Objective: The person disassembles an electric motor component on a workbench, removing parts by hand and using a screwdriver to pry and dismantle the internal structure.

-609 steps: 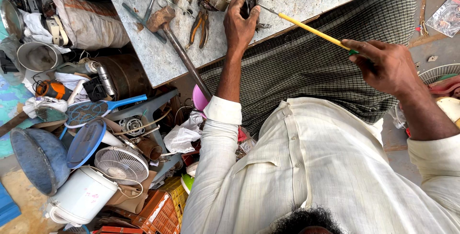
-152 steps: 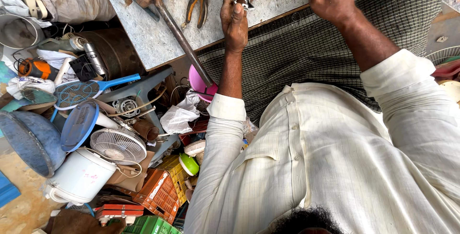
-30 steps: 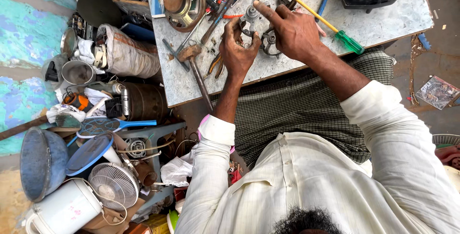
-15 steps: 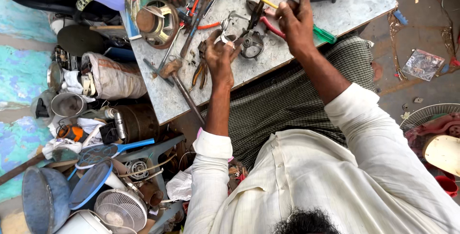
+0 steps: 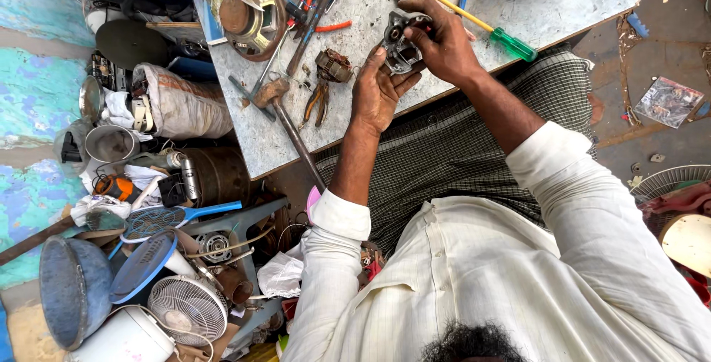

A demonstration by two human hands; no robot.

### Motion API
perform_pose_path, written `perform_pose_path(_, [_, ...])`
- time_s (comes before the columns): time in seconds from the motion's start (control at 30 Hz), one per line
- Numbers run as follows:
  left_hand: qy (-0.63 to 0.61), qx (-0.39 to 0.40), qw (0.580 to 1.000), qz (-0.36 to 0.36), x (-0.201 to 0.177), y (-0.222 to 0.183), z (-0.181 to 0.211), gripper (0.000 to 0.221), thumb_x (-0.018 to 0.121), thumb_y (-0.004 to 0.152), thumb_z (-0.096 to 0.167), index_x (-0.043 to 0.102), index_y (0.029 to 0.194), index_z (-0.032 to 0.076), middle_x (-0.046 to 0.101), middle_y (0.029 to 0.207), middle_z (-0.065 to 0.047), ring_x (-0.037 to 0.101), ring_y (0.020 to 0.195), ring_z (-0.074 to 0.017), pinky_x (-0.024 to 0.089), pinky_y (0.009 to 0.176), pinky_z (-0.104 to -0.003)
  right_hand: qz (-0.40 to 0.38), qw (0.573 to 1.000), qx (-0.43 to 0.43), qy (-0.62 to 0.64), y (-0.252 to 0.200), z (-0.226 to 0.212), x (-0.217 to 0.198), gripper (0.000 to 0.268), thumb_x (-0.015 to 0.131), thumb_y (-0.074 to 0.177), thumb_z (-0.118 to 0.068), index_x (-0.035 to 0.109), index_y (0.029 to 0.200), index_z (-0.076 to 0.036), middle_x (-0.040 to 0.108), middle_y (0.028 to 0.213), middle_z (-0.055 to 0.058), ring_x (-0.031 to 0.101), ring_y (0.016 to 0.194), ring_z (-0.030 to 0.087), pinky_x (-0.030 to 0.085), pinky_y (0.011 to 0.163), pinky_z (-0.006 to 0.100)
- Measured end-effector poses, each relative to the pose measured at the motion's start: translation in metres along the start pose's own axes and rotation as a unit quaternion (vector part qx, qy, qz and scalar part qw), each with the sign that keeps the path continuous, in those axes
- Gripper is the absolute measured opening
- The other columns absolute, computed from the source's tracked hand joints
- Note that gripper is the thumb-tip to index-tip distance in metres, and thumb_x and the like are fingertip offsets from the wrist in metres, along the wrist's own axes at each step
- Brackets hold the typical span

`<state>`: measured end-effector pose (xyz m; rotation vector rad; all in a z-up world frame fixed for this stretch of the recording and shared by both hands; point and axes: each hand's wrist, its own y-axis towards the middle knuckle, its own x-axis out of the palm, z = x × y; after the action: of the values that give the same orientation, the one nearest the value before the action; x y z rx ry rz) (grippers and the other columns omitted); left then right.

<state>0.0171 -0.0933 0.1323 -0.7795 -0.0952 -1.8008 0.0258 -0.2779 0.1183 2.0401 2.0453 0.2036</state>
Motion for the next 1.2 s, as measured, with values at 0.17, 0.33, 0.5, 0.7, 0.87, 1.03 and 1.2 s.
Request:
perform_pose_path(0.17, [-0.073,-0.012,0.997,-0.016,-0.013,0.005,-0.006,0.053,0.046,0.111,0.048,0.052,0.142,0.004,0.067,0.133,-0.020,0.068,0.124,-0.0340,0.053,0.112,-0.050,0.093,0.994,-0.044,-0.027,0.000,0.002,0.008,0.043,0.055,0.107,-0.002,0.045,0.148,-0.007,0.061,0.134,0.017,0.067,0.113,0.023,0.065,0.088,0.035])
perform_pose_path(0.33, [-0.077,-0.002,0.997,0.005,-0.022,0.002,-0.003,0.060,0.038,0.108,0.055,0.052,0.139,0.006,0.069,0.129,-0.016,0.068,0.118,-0.0303,0.056,0.099,-0.045,-0.036,0.900,-0.187,-0.391,-0.015,0.005,-0.005,0.052,0.064,0.099,-0.013,0.056,0.149,-0.022,0.061,0.102,0.009,0.061,0.077,0.025,0.052,0.068,0.043])
perform_pose_path(0.5, [-0.023,0.011,0.998,0.056,-0.026,0.005,0.000,0.067,0.038,0.109,0.062,0.054,0.137,0.003,0.070,0.126,-0.015,0.070,0.111,-0.0244,0.053,0.081,-0.034,-0.124,0.911,-0.127,-0.371,0.008,0.013,-0.004,0.062,0.065,0.100,-0.010,0.052,0.157,-0.028,0.059,0.092,0.005,0.060,0.070,0.019,0.049,0.062,0.039])
perform_pose_path(0.7, [0.038,0.018,0.992,0.117,-0.020,-0.002,0.011,0.064,0.053,0.098,0.063,0.056,0.136,0.012,0.069,0.129,-0.009,0.069,0.113,-0.0194,0.049,0.083,-0.033,-0.226,0.906,-0.071,-0.351,0.029,0.004,-0.003,0.075,0.069,0.087,-0.009,0.049,0.155,-0.033,0.061,0.096,0.005,0.064,0.075,0.021,0.053,0.066,0.041])
perform_pose_path(0.87, [0.063,0.077,0.985,0.141,-0.034,-0.023,0.025,0.060,0.072,0.091,0.053,0.052,0.132,0.015,0.069,0.130,-0.007,0.069,0.117,-0.0230,0.049,0.084,-0.036,-0.177,0.974,-0.096,-0.106,0.032,0.004,-0.002,0.074,0.054,0.081,-0.010,0.056,0.154,-0.024,0.059,0.125,0.011,0.062,0.119,0.025,0.052,0.106,0.040])
perform_pose_path(1.03, [0.152,0.167,0.952,0.207,-0.067,-0.043,0.013,0.068,0.085,0.084,0.047,0.055,0.134,0.011,0.070,0.125,-0.005,0.071,0.117,-0.0249,0.051,0.085,-0.036,-0.236,0.962,-0.132,-0.021,0.027,0.004,0.047,0.072,0.027,0.102,-0.067,0.066,0.139,-0.020,0.048,0.152,0.020,0.040,0.146,0.039,0.030,0.117,0.067])
perform_pose_path(1.2, [0.214,0.232,0.919,0.235,-0.088,-0.054,-0.001,0.075,0.089,0.084,0.047,0.059,0.138,0.006,0.071,0.117,-0.006,0.069,0.108,-0.0195,0.057,0.084,-0.036,-0.236,0.959,-0.156,-0.008,0.027,0.014,0.093,0.078,0.022,0.100,-0.071,0.070,0.135,-0.020,0.046,0.155,0.022,0.036,0.146,0.042,0.032,0.113,0.073])
